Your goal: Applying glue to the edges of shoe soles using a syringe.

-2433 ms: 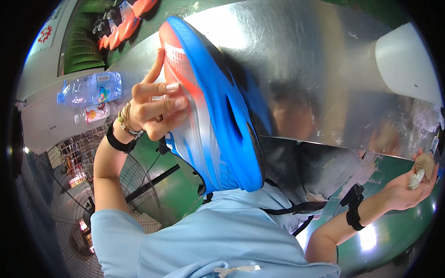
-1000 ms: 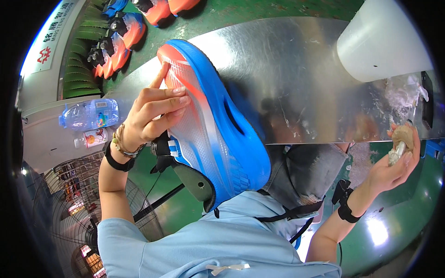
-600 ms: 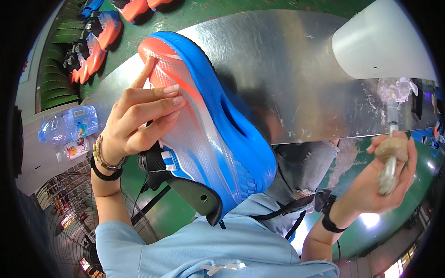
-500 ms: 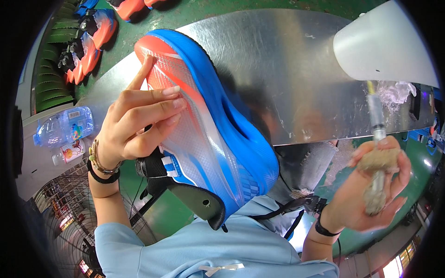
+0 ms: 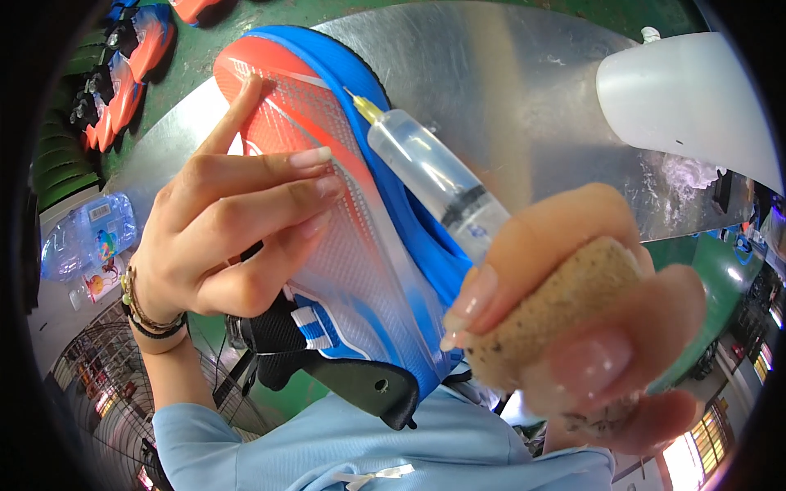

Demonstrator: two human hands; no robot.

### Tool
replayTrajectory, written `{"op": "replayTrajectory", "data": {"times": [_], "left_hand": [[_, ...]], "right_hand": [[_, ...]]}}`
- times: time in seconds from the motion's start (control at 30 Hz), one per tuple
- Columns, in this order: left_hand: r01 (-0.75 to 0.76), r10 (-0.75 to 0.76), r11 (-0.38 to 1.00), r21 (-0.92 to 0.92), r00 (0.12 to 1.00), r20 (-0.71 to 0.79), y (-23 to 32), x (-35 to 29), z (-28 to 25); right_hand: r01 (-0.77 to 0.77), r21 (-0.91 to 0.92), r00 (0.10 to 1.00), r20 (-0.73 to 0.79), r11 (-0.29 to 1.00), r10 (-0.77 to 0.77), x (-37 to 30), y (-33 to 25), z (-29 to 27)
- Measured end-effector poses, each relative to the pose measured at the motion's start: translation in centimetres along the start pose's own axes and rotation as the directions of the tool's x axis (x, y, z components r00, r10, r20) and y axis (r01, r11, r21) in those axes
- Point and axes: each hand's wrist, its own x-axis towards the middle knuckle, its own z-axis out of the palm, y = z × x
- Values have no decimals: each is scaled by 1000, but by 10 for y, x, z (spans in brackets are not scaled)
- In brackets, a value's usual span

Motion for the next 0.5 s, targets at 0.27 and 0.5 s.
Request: {"op": "replayTrajectory", "data": {"times": [0.27, 0.5], "left_hand": [[41, -91, 988, -147, 932, -351, 4, 7, 33], [78, -88, 995, -61, 980, -177, 10, 13, 13]], "right_hand": [[-46, 68, 995, 87, 997, 39, 9, 7, -5], [-190, 103, 981, 62, 976, 184, 4, -10, -11]]}}
